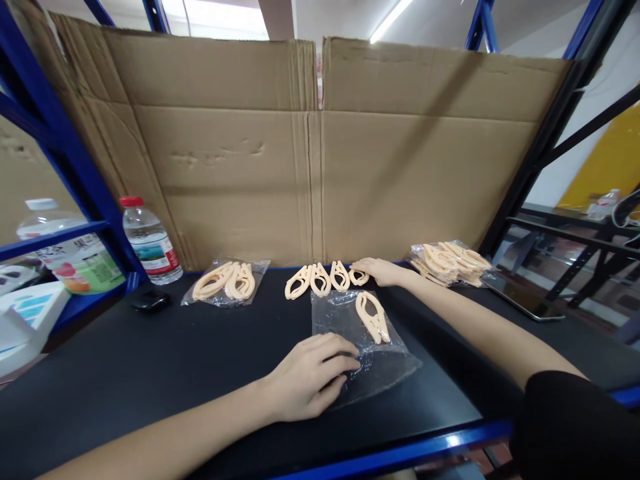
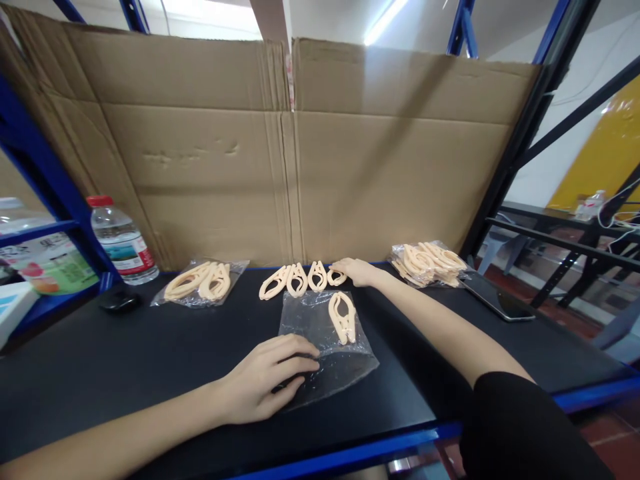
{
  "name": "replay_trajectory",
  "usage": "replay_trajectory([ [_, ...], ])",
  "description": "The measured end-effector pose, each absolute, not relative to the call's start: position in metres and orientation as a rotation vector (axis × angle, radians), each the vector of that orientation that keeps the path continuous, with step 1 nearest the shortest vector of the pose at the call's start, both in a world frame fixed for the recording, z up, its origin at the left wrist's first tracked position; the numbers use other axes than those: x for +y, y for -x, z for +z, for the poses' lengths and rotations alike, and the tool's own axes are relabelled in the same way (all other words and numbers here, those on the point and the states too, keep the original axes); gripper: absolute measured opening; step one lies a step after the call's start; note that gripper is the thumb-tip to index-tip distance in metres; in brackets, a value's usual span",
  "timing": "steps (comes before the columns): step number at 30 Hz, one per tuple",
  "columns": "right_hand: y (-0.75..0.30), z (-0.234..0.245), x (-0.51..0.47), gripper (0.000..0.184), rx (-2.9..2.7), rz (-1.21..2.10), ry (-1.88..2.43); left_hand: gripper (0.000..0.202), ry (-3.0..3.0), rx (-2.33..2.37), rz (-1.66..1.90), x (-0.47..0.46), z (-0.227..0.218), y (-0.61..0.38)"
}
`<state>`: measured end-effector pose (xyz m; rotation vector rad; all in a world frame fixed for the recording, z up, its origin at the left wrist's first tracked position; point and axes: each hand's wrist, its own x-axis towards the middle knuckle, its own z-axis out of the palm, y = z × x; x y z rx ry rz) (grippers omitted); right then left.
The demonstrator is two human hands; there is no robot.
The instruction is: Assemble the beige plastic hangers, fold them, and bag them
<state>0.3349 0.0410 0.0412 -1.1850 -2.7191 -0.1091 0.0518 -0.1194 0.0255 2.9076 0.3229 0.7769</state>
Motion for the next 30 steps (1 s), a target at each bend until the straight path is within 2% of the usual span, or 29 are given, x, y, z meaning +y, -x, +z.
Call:
replay_trajectory([
  [11, -0.404, 0.06, -0.028, 0.022, -2.504, -0.005, 1.417, 0.03, -2.896, 0.312, 0.806, -0.12, 0.026, -0.054],
  [15, -0.407, 0.066, -0.083, 0.027, -2.252, -0.167, 1.445, 0.032, -2.885, 0.305, 0.809, -0.119, 0.023, -0.053],
  [20, -0.366, 0.084, -0.171, 0.008, -2.133, -0.472, 1.055, 0.035, -2.876, 0.342, 0.819, -0.118, 0.021, -0.053],
  [25, -0.306, 0.078, -0.218, 0.02, -2.433, -0.557, 0.919, 0.043, -2.852, 0.359, 0.866, -0.118, 0.02, -0.054],
  [30, -0.268, 0.047, -0.19, 0.023, -2.527, -0.847, 0.688, 0.045, -2.842, 0.32, 0.884, -0.117, 0.018, -0.055],
])
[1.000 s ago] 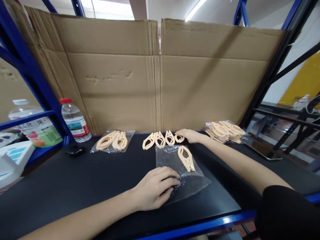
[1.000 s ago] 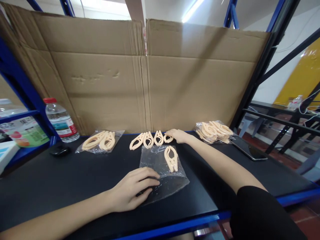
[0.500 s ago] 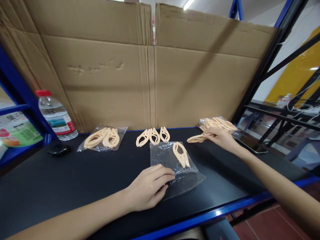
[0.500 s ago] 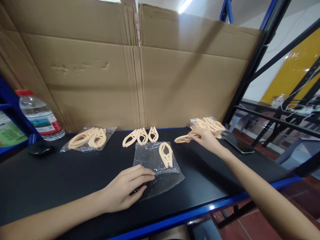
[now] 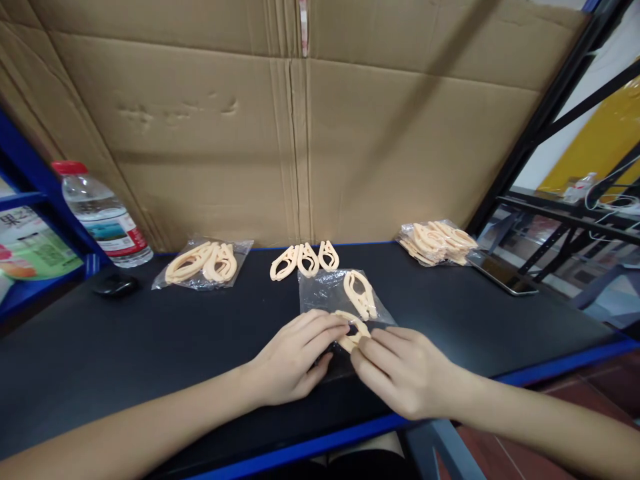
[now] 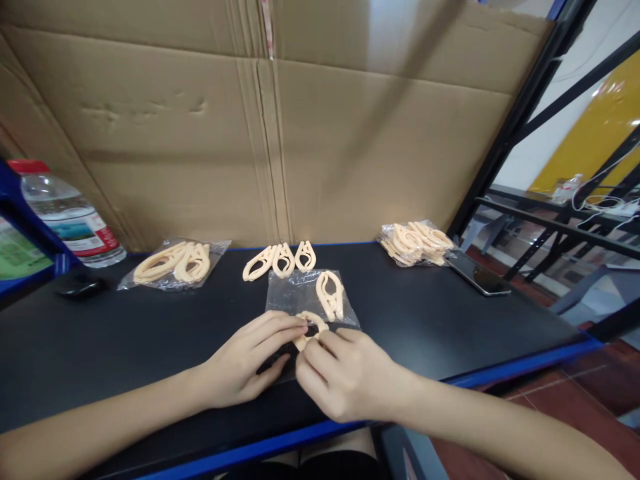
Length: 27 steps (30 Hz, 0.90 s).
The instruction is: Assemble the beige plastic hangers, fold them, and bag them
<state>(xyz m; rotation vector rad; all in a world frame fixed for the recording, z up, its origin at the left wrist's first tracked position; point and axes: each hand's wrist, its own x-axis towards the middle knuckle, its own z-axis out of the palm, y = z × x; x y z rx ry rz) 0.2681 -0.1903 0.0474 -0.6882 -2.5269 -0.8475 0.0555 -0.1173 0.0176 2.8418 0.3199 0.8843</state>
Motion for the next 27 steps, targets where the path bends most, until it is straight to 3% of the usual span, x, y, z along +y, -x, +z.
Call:
replay_trajectory([
  [6, -0.249, 0.022, -0.166, 0.025, -2.551, -0.934, 0.737, 0.048, -2.797, 0.372, 0.883, -0.116, 0.016, -0.054],
  [11, -0.243, 0.016, -0.166, 0.025, -2.685, -0.576, 0.938, 0.054, -2.81, 0.364, 0.886, -0.116, 0.016, -0.053],
  [18, -0.232, 0.02, -0.15, 0.072, -2.66, -0.012, 1.142, 0.056, -2.83, 0.328, 0.903, -0.115, 0.015, -0.053],
  [21, -0.232, 0.028, -0.155, 0.078, -2.652, 0.115, 1.123, 0.057, -2.836, 0.352, 0.909, -0.115, 0.014, -0.051],
  [24, -0.239, 0.049, -0.177, 0.073, -2.635, 0.076, 1.126, 0.059, -2.832, 0.397, 0.903, -0.116, 0.016, -0.049],
  [27, -0.254, 0.082, -0.185, 0.033, -2.601, -0.031, 1.08, 0.056, -2.809, 0.401, 0.827, -0.117, 0.019, -0.048],
])
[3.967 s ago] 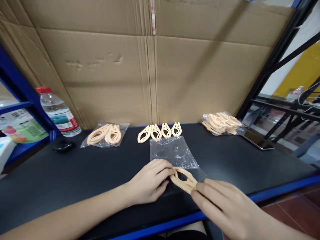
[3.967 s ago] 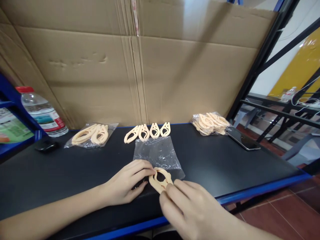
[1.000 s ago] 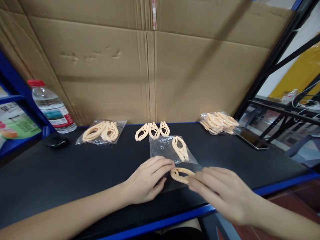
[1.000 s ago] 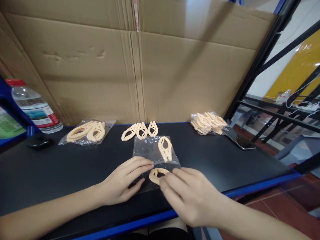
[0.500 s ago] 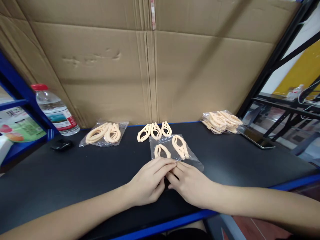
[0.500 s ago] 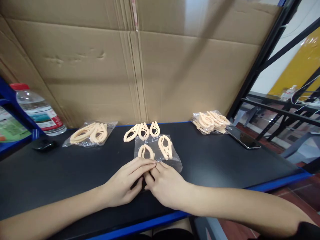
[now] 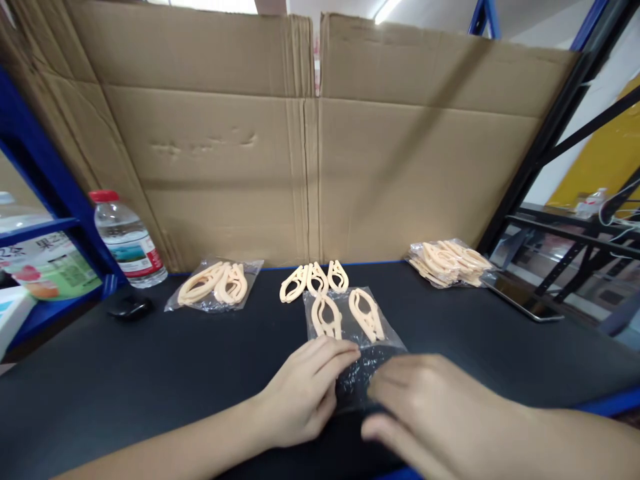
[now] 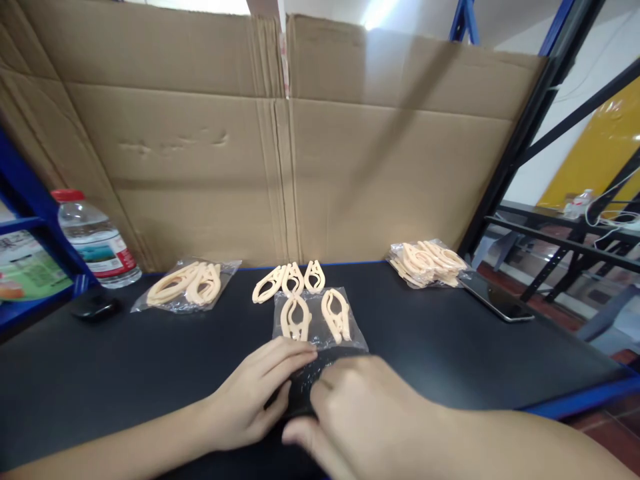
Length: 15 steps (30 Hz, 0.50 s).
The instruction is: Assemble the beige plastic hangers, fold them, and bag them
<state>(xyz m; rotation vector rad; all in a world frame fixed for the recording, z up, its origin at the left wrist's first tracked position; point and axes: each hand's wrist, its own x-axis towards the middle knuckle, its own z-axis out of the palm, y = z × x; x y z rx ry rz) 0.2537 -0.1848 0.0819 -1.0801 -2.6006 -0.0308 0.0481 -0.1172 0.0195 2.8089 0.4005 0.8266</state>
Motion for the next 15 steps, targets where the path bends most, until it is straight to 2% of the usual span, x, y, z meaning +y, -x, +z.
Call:
replay_trajectory([
  [3, -0.27, 0.109, -0.146, 0.024, -2.47, -0.256, 1.064, 0.054, -2.809, 0.391, 0.771, -0.118, 0.022, -0.049],
  [5, -0.277, 0.113, -0.096, 0.027, -2.532, -0.35, 0.984, 0.052, -2.822, 0.381, 0.776, -0.119, 0.023, -0.05],
  [10, -0.278, 0.077, 0.024, 0.053, -2.868, -0.445, 1.041, 0.05, -2.85, 0.353, 0.77, -0.121, 0.024, -0.05],
  [15, -0.282, 0.047, 0.064, 0.045, -2.93, -0.445, 1.023, 0.047, -2.87, 0.348, 0.784, -0.122, 0.026, -0.05],
])
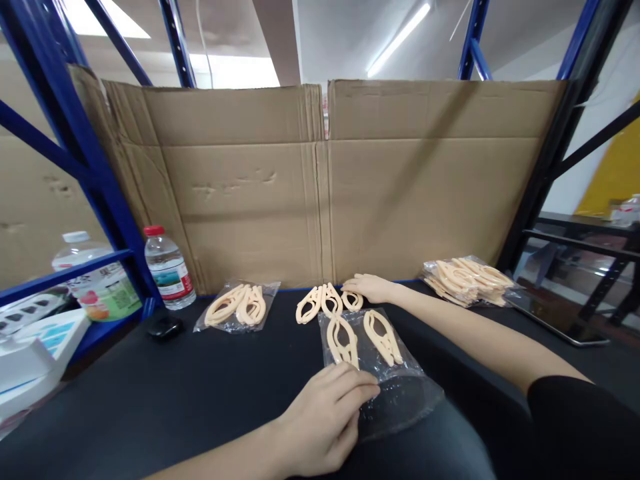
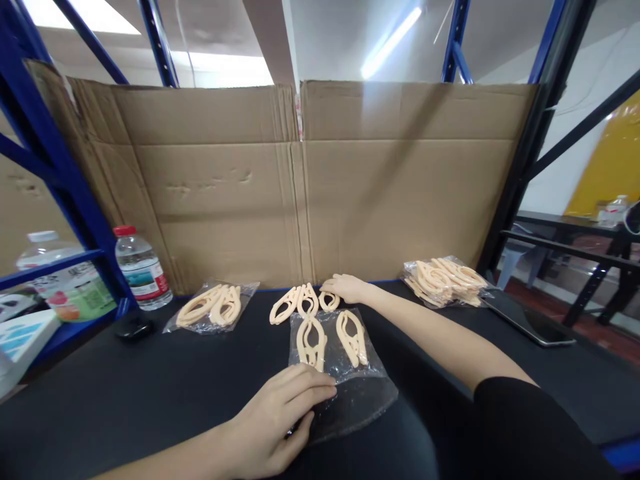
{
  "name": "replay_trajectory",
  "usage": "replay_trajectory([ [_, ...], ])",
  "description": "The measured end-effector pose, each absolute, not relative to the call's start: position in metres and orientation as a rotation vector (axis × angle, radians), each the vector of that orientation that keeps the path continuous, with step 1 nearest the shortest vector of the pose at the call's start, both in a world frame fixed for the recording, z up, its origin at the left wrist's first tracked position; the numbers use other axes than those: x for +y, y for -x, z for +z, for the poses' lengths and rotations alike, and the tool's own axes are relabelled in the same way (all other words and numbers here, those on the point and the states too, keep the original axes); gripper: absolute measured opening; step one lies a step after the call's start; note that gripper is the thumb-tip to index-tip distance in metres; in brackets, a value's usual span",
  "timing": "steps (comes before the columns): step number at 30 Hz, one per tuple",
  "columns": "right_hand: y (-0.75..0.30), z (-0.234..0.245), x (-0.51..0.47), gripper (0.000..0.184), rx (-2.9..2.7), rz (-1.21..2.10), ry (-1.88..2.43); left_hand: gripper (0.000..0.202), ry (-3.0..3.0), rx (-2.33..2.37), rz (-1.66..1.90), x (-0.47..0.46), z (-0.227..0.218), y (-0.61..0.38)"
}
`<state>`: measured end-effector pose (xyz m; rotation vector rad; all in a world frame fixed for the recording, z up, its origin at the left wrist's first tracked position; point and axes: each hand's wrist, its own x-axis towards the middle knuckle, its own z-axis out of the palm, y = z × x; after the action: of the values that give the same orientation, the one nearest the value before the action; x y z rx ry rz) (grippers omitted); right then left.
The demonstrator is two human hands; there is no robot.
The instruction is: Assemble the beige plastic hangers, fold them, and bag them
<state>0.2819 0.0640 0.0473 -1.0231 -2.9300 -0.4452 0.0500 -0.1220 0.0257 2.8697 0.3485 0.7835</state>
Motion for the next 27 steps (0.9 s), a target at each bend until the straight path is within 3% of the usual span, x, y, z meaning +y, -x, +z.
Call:
replay_trajectory([
  [5, -0.325, 0.044, 0.05, 0.032, -2.87, -0.44, 1.157, 0.046, -2.852, 0.353, 0.757, -0.12, 0.026, -0.051],
  [13, -0.405, 0.043, -0.047, 0.035, -2.529, -0.421, 1.362, 0.045, -2.819, 0.351, 0.786, -0.12, 0.026, -0.052],
  [19, -0.391, 0.066, -0.158, 0.016, -1.976, -0.703, 1.101, 0.047, -2.821, 0.387, 0.797, -0.12, 0.025, -0.052],
  [23, -0.349, 0.081, -0.217, 0.021, -2.123, -0.651, 0.958, 0.05, -2.834, 0.446, 0.797, -0.12, 0.024, -0.052],
  [27, -0.307, 0.082, -0.226, 0.031, -2.421, -0.858, 0.636, 0.052, -2.86, 0.476, 0.85, -0.119, 0.023, -0.053],
])
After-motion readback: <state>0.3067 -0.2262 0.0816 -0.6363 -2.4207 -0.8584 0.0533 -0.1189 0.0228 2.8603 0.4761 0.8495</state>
